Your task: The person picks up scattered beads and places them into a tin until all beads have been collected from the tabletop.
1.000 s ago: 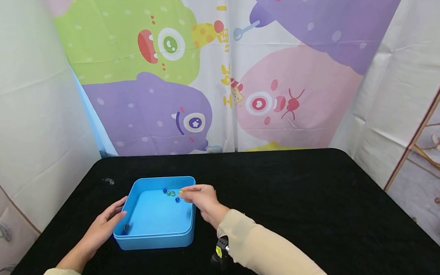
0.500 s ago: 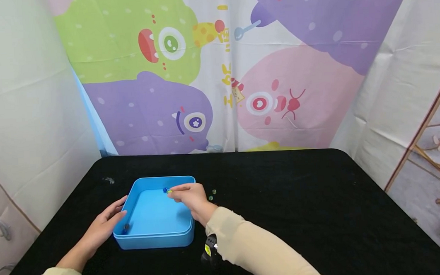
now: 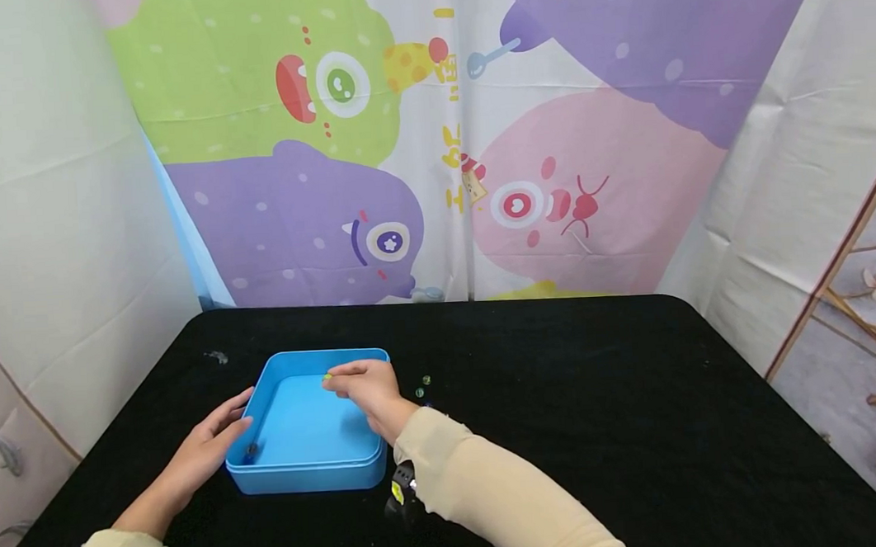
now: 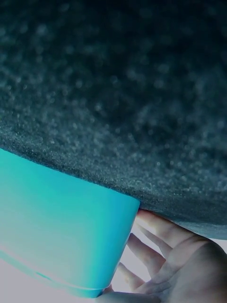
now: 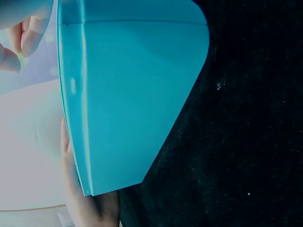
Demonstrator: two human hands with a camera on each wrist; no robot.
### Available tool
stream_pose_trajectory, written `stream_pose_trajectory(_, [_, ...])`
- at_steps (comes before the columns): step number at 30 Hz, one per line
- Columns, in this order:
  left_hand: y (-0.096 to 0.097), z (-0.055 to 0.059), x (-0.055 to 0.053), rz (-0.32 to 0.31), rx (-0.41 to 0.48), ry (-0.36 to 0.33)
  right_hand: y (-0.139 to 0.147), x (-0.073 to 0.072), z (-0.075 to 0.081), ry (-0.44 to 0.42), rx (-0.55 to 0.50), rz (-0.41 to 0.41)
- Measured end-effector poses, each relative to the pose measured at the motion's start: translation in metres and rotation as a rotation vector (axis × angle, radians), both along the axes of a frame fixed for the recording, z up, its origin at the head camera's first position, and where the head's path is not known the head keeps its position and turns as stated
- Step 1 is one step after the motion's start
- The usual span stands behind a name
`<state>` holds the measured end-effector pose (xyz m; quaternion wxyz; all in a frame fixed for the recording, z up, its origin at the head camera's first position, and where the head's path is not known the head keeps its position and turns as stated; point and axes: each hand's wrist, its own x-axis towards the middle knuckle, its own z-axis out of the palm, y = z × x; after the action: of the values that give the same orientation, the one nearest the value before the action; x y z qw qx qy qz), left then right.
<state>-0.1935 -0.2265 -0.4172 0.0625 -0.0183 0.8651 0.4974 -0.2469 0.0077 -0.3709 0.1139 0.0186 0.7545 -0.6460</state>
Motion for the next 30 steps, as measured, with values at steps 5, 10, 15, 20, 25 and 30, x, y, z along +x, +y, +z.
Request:
stream_pose_trajectory(5, [0.000, 0.000, -0.001, -0.005, 0.002, 0.000, -0.002, -0.002, 0.002, 0.007, -0.020, -0.025])
stream_pose_trajectory(10, [0.001, 0.001, -0.001, -0.002, 0.011, -0.005, 0.000, -0.002, 0.003, 0.028, -0.043, -0.038])
stream_pose_trajectory(15, [0.002, 0.002, -0.001, 0.001, 0.010, -0.007, 0.005, -0.004, 0.002, 0.020, -0.057, -0.049])
stream_pose_trajectory(20, [0.001, 0.002, -0.001, 0.000, 0.008, -0.007, 0.011, -0.005, -0.001, 0.019, -0.055, -0.049])
stream_pose_trajectory(25, [0.000, 0.001, -0.001, -0.004, -0.003, 0.000, 0.018, -0.004, -0.003, 0.027, -0.062, -0.052])
stream_pose_trajectory(30, [0.000, 0.000, 0.000, 0.000, -0.002, -0.001, 0.026, -0.003, -0.004, 0.023, -0.064, -0.057])
